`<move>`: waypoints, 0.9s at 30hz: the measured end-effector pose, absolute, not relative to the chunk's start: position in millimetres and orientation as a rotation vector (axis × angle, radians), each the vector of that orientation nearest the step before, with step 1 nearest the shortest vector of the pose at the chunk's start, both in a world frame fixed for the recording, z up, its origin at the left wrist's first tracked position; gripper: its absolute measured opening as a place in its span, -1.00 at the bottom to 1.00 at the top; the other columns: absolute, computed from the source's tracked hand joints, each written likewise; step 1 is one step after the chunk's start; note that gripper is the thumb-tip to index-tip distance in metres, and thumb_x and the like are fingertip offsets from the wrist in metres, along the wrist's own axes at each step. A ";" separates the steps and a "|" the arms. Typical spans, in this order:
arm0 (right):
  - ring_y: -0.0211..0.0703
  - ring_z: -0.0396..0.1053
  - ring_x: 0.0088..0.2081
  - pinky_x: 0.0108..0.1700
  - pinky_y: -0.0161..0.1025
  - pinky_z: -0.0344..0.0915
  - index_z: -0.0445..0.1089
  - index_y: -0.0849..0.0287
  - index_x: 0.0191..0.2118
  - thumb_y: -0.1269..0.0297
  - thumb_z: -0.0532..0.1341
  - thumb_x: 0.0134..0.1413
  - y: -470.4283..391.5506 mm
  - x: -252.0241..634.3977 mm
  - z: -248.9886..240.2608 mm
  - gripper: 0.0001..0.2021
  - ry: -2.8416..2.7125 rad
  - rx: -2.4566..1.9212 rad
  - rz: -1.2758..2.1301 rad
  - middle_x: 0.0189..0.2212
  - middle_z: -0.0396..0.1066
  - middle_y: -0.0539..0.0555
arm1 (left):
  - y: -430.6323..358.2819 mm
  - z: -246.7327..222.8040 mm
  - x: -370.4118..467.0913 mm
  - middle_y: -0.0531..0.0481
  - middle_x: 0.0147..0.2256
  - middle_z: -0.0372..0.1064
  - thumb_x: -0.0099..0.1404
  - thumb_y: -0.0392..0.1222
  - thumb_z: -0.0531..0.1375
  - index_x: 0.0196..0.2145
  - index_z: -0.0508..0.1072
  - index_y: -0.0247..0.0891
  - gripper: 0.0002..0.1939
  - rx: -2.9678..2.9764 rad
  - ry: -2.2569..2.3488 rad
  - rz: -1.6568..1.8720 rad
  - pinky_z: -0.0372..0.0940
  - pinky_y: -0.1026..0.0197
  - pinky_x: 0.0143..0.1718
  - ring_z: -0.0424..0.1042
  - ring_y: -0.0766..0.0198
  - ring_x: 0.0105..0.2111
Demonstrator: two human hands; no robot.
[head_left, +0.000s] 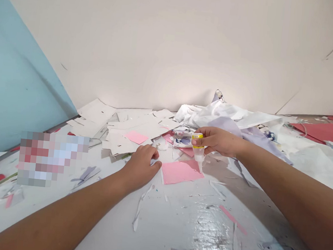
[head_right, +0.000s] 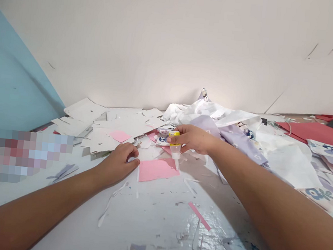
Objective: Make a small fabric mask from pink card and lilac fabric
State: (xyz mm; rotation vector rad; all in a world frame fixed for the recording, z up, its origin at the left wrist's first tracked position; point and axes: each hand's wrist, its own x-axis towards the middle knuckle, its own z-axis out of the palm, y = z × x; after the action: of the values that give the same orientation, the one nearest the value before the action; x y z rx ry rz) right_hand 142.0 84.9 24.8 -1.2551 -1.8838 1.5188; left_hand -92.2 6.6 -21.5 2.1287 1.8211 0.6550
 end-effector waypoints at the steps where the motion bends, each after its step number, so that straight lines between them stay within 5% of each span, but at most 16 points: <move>1: -0.30 0.24 -0.45 -0.47 -0.39 0.25 0.28 0.15 -0.45 0.14 0.30 -0.23 84.9 142.1 24.7 -0.76 -1.884 -1.257 1.514 -0.50 0.24 -0.03 | 6.5 -21.3 -92.2 0.02 -0.36 0.24 0.09 -0.15 0.01 -0.45 0.22 -0.18 -0.92 2.126 1.823 0.655 0.15 0.20 -0.37 0.19 0.19 -0.25; 27: -0.29 0.24 -0.48 -0.48 -0.35 0.24 0.29 0.15 -0.47 0.13 0.31 -0.26 84.8 139.3 25.2 -0.75 -1.859 -1.235 1.517 -0.54 0.24 -0.05 | 6.2 -20.7 -90.9 0.00 -0.35 0.24 0.08 -0.16 0.01 -0.44 0.22 -0.19 -0.92 2.120 1.820 0.665 0.15 0.18 -0.35 0.20 0.18 -0.25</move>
State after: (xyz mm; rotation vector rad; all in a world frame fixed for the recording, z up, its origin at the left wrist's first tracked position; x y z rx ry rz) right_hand 139.3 84.8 25.2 -1.2345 -1.8588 1.5172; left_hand -90.9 6.2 -20.7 2.1201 1.8196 0.6648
